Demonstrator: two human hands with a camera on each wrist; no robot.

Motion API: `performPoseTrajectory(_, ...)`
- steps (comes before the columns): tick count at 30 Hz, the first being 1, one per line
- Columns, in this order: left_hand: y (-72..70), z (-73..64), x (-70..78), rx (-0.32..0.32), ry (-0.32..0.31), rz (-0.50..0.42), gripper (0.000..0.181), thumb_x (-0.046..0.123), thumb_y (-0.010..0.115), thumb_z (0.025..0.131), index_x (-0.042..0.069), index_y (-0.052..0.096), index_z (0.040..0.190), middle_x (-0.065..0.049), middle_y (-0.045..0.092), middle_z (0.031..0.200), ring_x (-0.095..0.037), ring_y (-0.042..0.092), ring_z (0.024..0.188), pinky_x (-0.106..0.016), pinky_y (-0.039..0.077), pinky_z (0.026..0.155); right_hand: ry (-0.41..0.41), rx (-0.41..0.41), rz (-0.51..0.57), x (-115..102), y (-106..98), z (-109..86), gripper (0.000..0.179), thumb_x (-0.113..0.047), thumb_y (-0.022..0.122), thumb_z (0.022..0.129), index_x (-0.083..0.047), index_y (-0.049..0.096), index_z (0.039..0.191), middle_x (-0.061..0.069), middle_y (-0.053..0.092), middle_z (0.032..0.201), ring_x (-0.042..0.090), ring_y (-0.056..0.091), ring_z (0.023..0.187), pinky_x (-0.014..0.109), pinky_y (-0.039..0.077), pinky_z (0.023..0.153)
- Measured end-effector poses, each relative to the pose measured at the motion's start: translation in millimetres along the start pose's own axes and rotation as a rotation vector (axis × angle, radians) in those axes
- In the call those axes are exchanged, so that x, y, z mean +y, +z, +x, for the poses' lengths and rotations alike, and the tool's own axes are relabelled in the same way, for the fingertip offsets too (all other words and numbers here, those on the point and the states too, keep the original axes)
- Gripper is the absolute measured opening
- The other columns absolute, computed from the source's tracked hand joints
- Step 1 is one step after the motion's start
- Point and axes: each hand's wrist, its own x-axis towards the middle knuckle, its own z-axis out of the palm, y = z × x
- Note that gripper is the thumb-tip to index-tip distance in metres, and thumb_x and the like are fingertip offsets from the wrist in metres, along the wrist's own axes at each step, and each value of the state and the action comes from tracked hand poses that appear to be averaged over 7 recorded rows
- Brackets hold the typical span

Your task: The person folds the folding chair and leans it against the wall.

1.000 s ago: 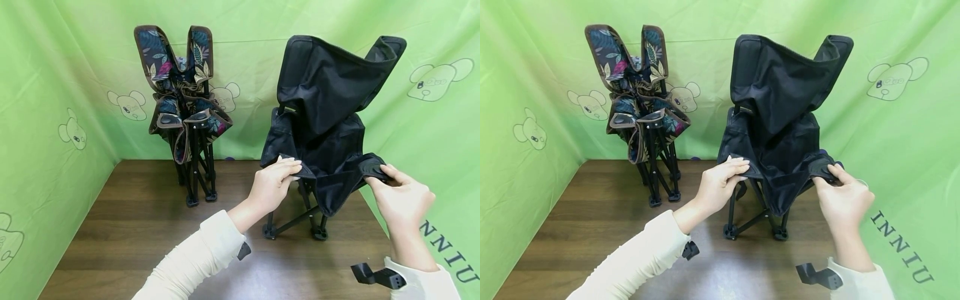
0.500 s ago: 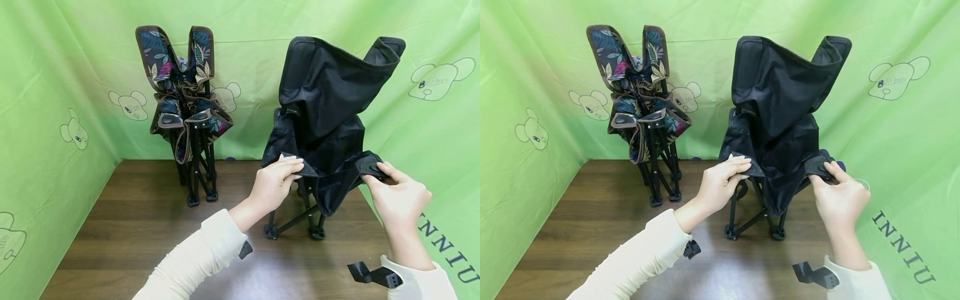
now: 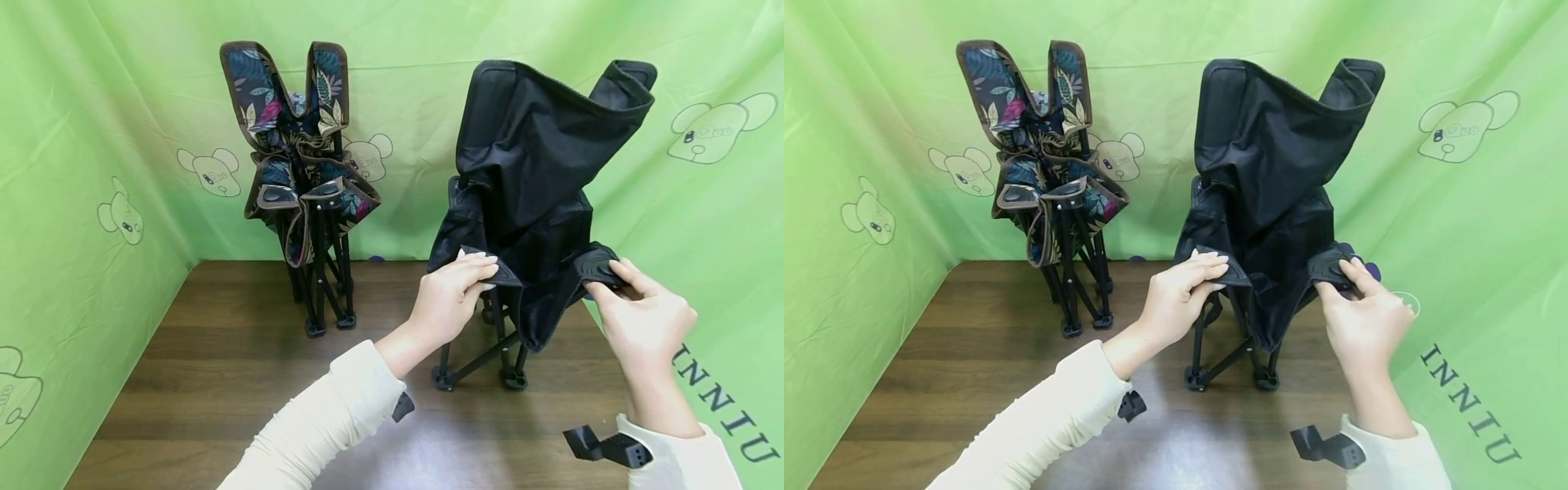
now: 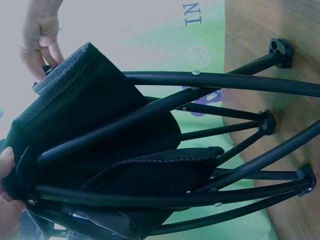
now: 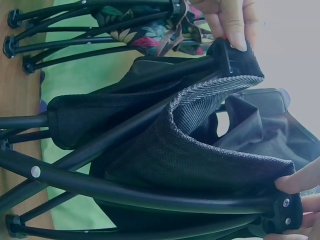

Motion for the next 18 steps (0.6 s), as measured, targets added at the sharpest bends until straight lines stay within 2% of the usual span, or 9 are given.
performPoseTrajectory(4,1.1,0.8,0.7,0.000,0.004,0.012,0.017,0.006,0.065,0.075,0.005,0.068,0.092,-0.002,0.064,0.097,-0.010,0.054,0.099,-0.019,0.031,0.095,-0.074,0.009,-0.041,2.2,0.2,-0.7,0.041,-0.024,0.073,0.067,-0.006,0.063,0.102,0.001,0.056,0.110,-0.014,0.054,0.072,0.002,0.041,0.062)
performPoseTrajectory(11,3.4,2.1,2.2,0.001,0.002,-0.003,0.017,0.005,0.065,0.075,0.005,0.068,0.092,-0.003,0.064,0.098,-0.011,0.054,0.100,-0.019,0.031,0.095,-0.108,0.009,-0.044,2.8,0.1,-2.3,0.041,-0.026,0.071,0.068,-0.004,0.063,0.102,0.004,0.055,0.110,-0.011,0.054,0.079,0.004,0.041,0.067)
performPoseTrajectory(18,4.3,3.9,2.2,0.017,-0.006,-0.016,0.017,0.006,0.065,0.075,0.005,0.068,0.092,-0.003,0.063,0.098,-0.011,0.054,0.100,-0.019,0.031,0.095,-0.260,0.044,-0.110,2.5,4.1,-5.1,0.037,-0.025,0.069,0.071,-0.004,0.063,0.102,0.007,0.056,0.109,-0.010,0.053,0.083,0.004,0.042,0.068)
